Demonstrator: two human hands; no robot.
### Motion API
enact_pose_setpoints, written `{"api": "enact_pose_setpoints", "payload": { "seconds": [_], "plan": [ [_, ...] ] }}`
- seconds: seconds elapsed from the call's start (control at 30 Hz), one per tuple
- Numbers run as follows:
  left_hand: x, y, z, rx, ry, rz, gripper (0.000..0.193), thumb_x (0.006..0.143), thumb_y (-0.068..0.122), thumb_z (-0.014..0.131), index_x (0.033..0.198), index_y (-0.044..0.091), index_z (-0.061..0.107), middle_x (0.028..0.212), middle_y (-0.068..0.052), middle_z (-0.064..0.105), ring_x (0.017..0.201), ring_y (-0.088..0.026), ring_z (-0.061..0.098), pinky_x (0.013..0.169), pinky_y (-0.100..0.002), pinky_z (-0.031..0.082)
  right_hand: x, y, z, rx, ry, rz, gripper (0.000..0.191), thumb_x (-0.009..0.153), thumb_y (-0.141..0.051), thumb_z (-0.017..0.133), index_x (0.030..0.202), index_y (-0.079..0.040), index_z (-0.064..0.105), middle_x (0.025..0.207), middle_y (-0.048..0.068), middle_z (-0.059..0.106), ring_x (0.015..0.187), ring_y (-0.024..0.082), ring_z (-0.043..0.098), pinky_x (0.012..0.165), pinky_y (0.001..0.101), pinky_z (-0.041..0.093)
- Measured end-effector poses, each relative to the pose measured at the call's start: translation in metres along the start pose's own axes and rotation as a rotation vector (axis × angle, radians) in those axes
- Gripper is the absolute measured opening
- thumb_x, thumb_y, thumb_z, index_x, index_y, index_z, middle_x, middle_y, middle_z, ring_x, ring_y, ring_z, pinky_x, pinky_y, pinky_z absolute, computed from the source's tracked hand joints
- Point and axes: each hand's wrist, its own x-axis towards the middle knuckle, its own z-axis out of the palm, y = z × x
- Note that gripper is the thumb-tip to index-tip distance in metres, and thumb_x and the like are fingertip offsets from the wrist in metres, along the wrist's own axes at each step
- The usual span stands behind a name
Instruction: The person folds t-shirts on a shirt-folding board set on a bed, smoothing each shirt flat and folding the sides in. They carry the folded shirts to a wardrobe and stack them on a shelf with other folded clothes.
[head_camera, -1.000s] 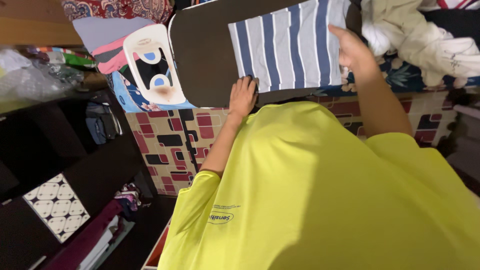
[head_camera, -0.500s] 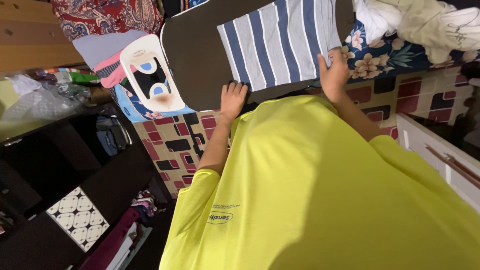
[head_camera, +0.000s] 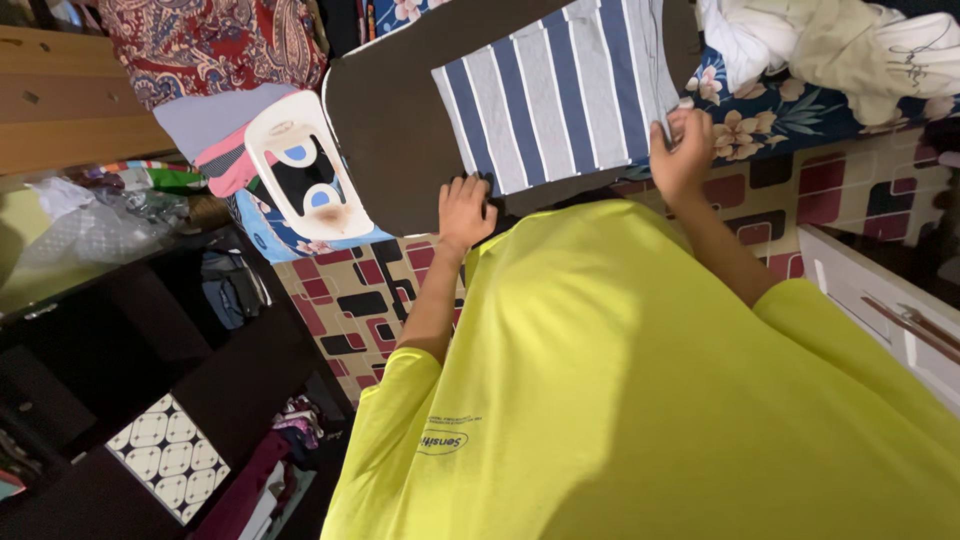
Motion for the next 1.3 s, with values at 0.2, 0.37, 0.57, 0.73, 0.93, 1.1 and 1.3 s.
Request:
{"api": "enact_pose_setpoints", "payload": {
  "seconds": [0.2, 0.37, 0.57, 0.73, 0.93, 1.1, 1.3],
  "plan": [
    [0.065, -0.004, -0.022, -0.154, 0.298, -0.187, 0.025, 0.098, 0.021, 0.067, 0.119, 0.009, 0.066, 0.122, -0.011, 0.064, 0.114, -0.032, 0.058, 0.095, -0.044, 0.044, 0.1, -0.013, 0.032, -0.183, 0.037, -0.077, 0.013, 0.098, -0.012, 0.081, 0.099, -0.01, 0.067, 0.094, 0.002, 0.065, 0.087, 0.019, 0.062, 0.08, 0.0387, 0.049],
    [0.135, -0.031, -0.031, -0.066, 0.38, -0.152, 0.042, 0.097, 0.019, 0.068, 0.137, 0.007, 0.059, 0.139, -0.016, 0.054, 0.128, -0.037, 0.051, 0.104, -0.047, 0.041, 0.166, -0.032, 0.072, -0.364, 0.018, -0.069, 0.038, 0.092, -0.038, 0.089, 0.08, -0.011, 0.065, 0.079, 0.004, 0.064, 0.078, 0.028, 0.061, 0.07, 0.045, 0.046],
    [0.169, -0.059, -0.036, -0.037, 0.208, -0.193, 0.022, 0.09, 0.017, 0.073, 0.111, 0.01, 0.069, 0.131, -0.01, 0.058, 0.121, -0.033, 0.055, 0.099, -0.046, 0.044, 0.176, -0.038, 0.08, -0.119, 0.017, 0.008, 0.021, 0.095, -0.017, 0.08, 0.087, -0.008, 0.063, 0.08, 0.005, 0.061, 0.077, 0.025, 0.061, 0.07, 0.0442, 0.048],
    [0.175, -0.072, -0.035, 0.011, 0.201, -0.178, 0.011, 0.093, 0.013, 0.07, 0.104, 0.011, 0.07, 0.124, -0.005, 0.059, 0.117, -0.029, 0.056, 0.099, -0.047, 0.044, 0.178, -0.033, 0.083, -0.064, 0.089, -0.073, 0.02, 0.1, -0.008, 0.076, 0.093, -0.006, 0.058, 0.086, 0.008, 0.058, 0.086, 0.028, 0.059, 0.078, 0.048, 0.042],
    [0.174, -0.066, -0.014, -0.009, 0.252, -0.246, 0.022, 0.099, 0.015, 0.065, 0.121, 0.01, 0.064, 0.146, -0.014, 0.05, 0.136, -0.037, 0.047, 0.114, -0.05, 0.037, 0.173, -0.018, 0.095, -0.36, 0.098, -0.125, 0.027, 0.1, -0.014, 0.077, 0.12, -0.007, 0.061, 0.117, 0.016, 0.059, 0.114, 0.037, 0.053, 0.093, 0.0534, 0.038],
    [0.15, -0.03, 0.024, 0.084, 0.171, -0.144, 0.057, 0.103, 0.038, 0.061, 0.15, 0.008, 0.048, 0.168, -0.019, 0.023, 0.157, -0.042, 0.017, 0.127, -0.063, 0.01, 0.13, -0.017, 0.105, -0.486, -0.024, -0.387, 0.051, 0.106, -0.023, 0.072, 0.15, -0.004, 0.052, 0.151, 0.024, 0.044, 0.141, 0.04, 0.039, 0.115, 0.0592, 0.026],
    [0.094, 0.027, 0.073, -0.001, -0.21, 0.095, 0.067, 0.101, 0.052, 0.056, 0.157, 0.019, 0.041, 0.169, -0.006, 0.022, 0.157, -0.037, 0.015, 0.124, -0.066, 0.01, 0.034, -0.045, 0.107, -0.598, -0.6, -0.624, 0.06, 0.099, -0.032, 0.063, 0.157, -0.019, 0.054, 0.168, 0.014, 0.036, 0.155, 0.034, 0.031, 0.125, 0.0563, 0.017]
  ]
}}
